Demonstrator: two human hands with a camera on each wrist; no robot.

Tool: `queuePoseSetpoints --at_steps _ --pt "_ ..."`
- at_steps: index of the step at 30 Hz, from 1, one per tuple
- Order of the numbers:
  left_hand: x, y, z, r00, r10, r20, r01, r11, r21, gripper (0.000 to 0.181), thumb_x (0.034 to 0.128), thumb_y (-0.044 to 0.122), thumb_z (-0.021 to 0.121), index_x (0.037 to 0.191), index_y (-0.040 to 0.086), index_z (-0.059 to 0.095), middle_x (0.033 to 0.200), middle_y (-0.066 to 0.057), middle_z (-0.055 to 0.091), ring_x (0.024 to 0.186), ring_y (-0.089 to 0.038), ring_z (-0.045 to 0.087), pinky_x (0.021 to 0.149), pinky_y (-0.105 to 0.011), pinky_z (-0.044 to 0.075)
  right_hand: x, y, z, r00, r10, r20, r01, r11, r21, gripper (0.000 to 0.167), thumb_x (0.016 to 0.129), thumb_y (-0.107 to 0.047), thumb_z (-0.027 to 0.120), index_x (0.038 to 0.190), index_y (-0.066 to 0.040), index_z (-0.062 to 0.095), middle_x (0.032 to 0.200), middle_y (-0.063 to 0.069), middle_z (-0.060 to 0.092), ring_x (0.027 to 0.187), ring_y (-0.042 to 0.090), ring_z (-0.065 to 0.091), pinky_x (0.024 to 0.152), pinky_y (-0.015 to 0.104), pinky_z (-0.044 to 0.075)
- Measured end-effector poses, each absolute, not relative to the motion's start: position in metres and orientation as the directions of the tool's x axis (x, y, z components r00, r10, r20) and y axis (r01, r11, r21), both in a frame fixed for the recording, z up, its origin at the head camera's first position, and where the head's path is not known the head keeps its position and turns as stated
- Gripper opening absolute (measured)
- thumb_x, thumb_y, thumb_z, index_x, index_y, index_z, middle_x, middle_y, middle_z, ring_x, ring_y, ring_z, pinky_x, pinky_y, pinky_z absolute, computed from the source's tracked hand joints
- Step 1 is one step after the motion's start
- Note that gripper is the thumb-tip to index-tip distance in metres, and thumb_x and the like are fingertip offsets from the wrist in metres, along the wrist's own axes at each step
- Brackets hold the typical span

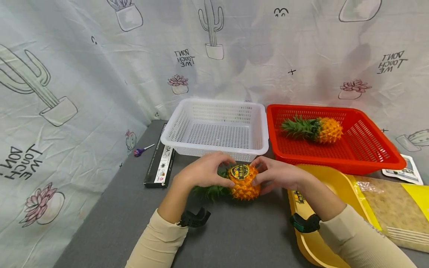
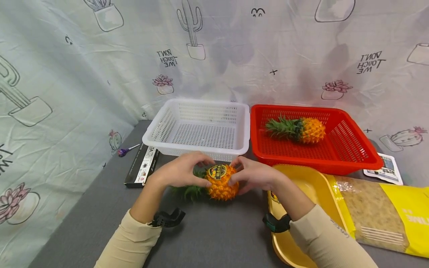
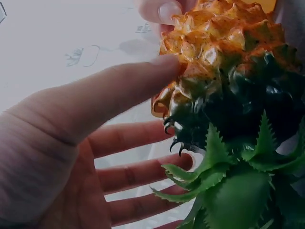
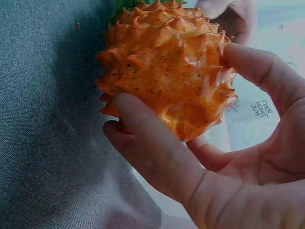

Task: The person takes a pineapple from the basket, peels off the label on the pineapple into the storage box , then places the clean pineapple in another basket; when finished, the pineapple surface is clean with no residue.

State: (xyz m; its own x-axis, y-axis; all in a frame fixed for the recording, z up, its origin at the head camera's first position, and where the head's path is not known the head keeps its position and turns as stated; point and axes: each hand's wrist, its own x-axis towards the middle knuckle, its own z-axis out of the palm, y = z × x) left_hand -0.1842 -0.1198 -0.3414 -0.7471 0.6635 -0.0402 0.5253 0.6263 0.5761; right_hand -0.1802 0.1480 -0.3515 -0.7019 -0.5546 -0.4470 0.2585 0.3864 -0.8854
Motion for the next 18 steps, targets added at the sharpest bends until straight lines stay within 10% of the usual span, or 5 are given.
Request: queuePoseSetpoints --at_steps 18 --pt "-0.1791 -0.1130 -0.3448 -0.767 0.629 -0.129 0.479 0.695 0.537 0.057 0.0809 0.037 0.085 0.131 0.017 0.066 0.118 -0.001 0.064 0.111 -0.018 0.060 0.097 -0.040 0.050 -0.1788 0.1462 -0.3443 -0.718 -0.509 -0.475 0.151 0.553 -0.820 0.074 0.088 -0.025 0.080 0.149 -0.007 0.042 0.148 0.022 0.049 0.128 0.038 0.053 0.101 0.063 0.050"
